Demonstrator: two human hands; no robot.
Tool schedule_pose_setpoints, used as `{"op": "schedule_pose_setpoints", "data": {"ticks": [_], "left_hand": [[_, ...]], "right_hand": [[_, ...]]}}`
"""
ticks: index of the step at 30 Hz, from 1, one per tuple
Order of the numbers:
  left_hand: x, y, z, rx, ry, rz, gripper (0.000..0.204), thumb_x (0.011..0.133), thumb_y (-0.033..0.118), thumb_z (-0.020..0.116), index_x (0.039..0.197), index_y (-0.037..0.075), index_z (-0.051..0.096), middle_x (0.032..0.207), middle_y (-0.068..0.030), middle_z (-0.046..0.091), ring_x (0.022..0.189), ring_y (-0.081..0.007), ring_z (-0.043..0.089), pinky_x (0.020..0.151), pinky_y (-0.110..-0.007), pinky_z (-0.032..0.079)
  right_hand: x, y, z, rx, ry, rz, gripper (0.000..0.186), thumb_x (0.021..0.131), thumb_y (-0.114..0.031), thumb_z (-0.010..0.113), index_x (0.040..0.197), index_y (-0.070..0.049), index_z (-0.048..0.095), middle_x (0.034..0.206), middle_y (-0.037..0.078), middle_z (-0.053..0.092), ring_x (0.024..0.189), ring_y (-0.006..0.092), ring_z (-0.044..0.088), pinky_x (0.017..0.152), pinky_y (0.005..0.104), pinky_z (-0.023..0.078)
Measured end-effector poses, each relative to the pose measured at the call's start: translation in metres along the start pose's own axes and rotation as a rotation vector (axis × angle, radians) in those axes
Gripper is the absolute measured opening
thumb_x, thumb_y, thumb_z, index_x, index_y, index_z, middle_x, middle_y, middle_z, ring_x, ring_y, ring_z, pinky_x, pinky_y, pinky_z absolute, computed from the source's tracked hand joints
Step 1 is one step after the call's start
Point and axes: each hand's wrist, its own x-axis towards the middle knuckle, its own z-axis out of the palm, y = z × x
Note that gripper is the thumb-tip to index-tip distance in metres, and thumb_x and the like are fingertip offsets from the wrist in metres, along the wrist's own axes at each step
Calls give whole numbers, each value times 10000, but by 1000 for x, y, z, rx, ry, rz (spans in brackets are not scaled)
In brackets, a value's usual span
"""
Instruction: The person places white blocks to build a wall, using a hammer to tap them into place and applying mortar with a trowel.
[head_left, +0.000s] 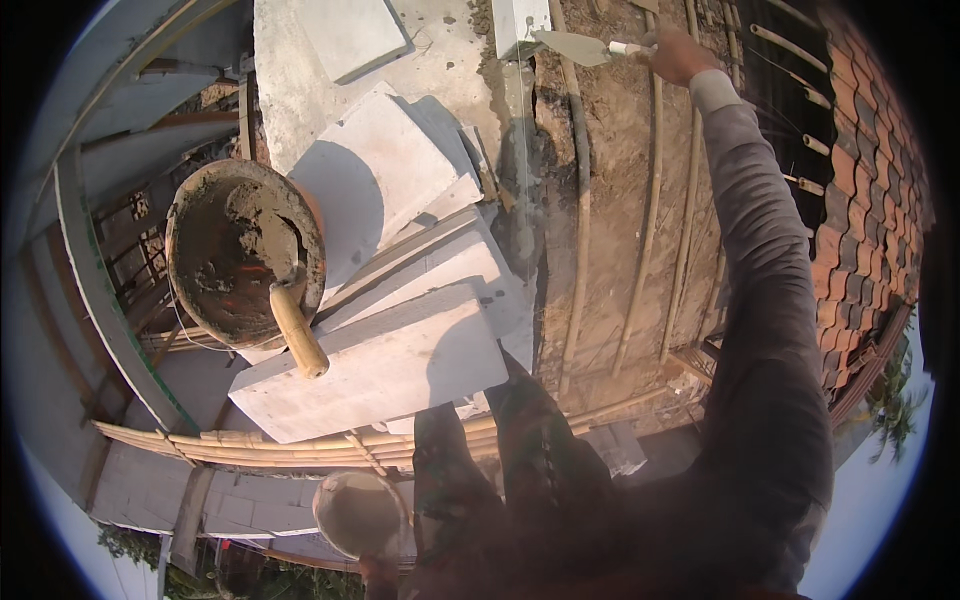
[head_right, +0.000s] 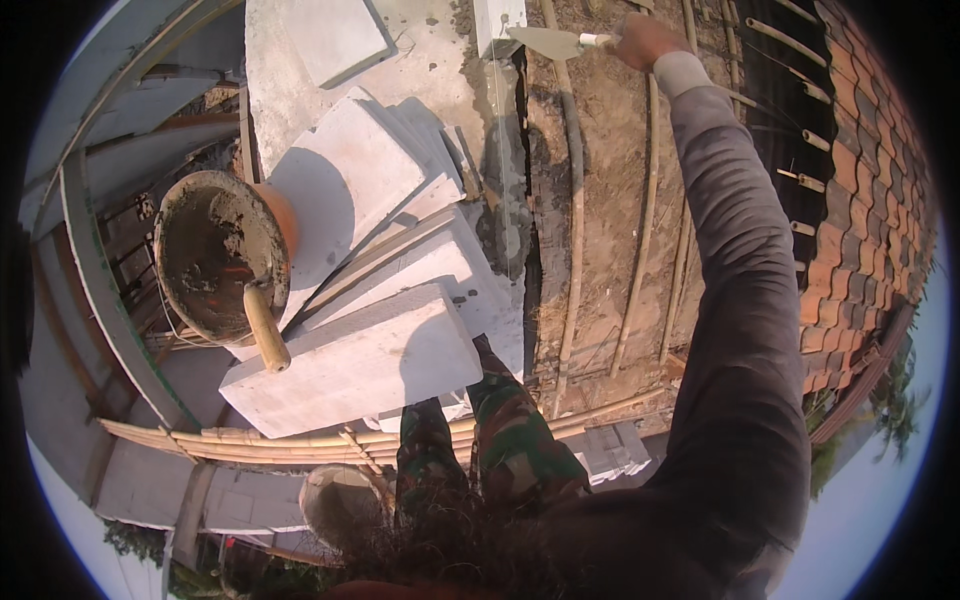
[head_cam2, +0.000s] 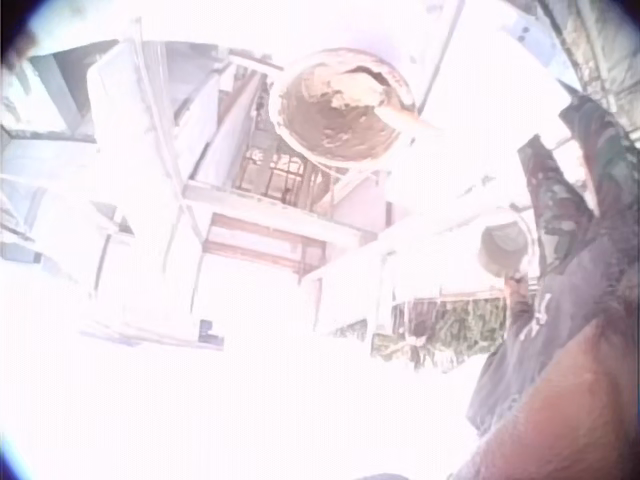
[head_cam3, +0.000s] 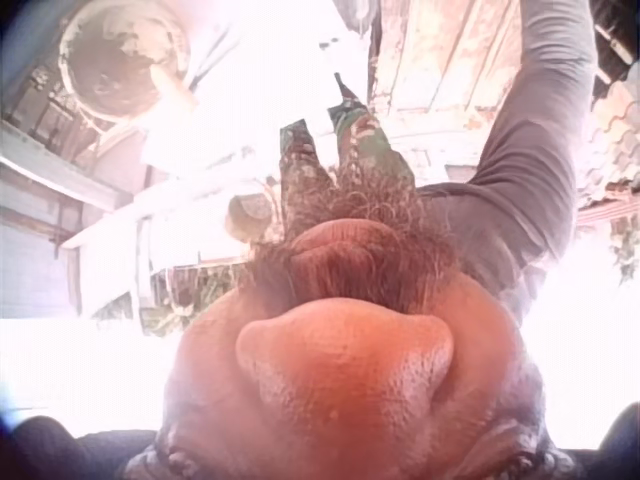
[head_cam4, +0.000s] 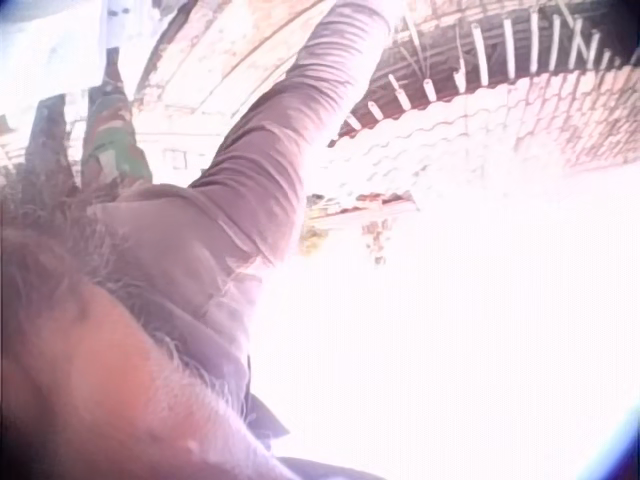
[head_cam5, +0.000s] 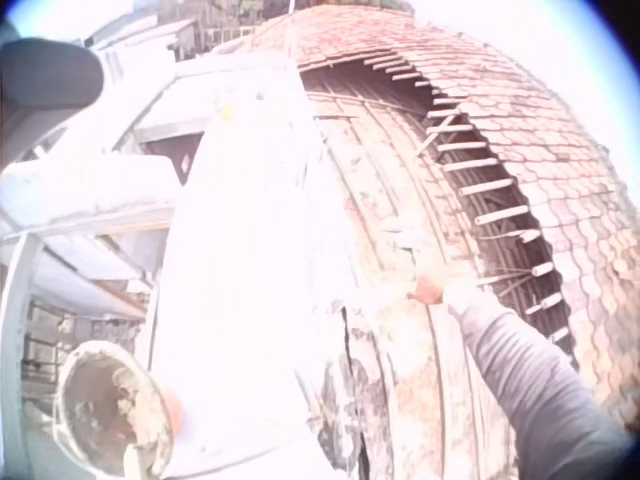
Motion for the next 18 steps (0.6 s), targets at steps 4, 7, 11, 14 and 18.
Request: {"op": "schedule_pose_setpoints", "data": {"ticks": [4,7,11,14,18], "left_hand": [[-6,11,19,22,-69,39,410,904,139,548,1285,-4,603,1258,-135,644,1154,-302,617,999,-458,519],[-21,20,37,37,-118,96,402,896,129,560,1273,-4,608,1252,-128,640,1155,-292,610,1001,-448,512],[-42,27,53,57,-169,159,391,886,115,576,1257,-4,615,1244,-118,636,1157,-278,600,1005,-434,503],[-40,31,49,49,-146,187,375,880,113,588,1235,-2,625,1215,-103,641,1134,-264,604,984,-411,506],[-22,33,23,77,-65,217,330,875,134,605,1177,8,650,1126,-65,667,1042,-238,634,896,-354,529]], "right_hand": [[-24,-3,46,182,147,136,468,863,-178,637,1328,-216,666,1249,124,706,1133,348,677,962,462,534],[-5,-21,87,205,290,180,492,868,-176,628,1353,-253,647,1283,113,688,1166,337,662,977,464,533],[-7,-47,108,142,257,232,512,864,-178,635,1373,-240,630,1331,100,663,1193,324,650,1001,455,527],[-25,-43,126,155,213,221,519,857,-181,649,1374,-228,630,1339,100,659,1205,321,642,1020,444,517],[-73,-13,165,331,139,216,500,904,-303,703,1391,-215,633,1355,134,652,1207,328,641,1018,413,506]]}}
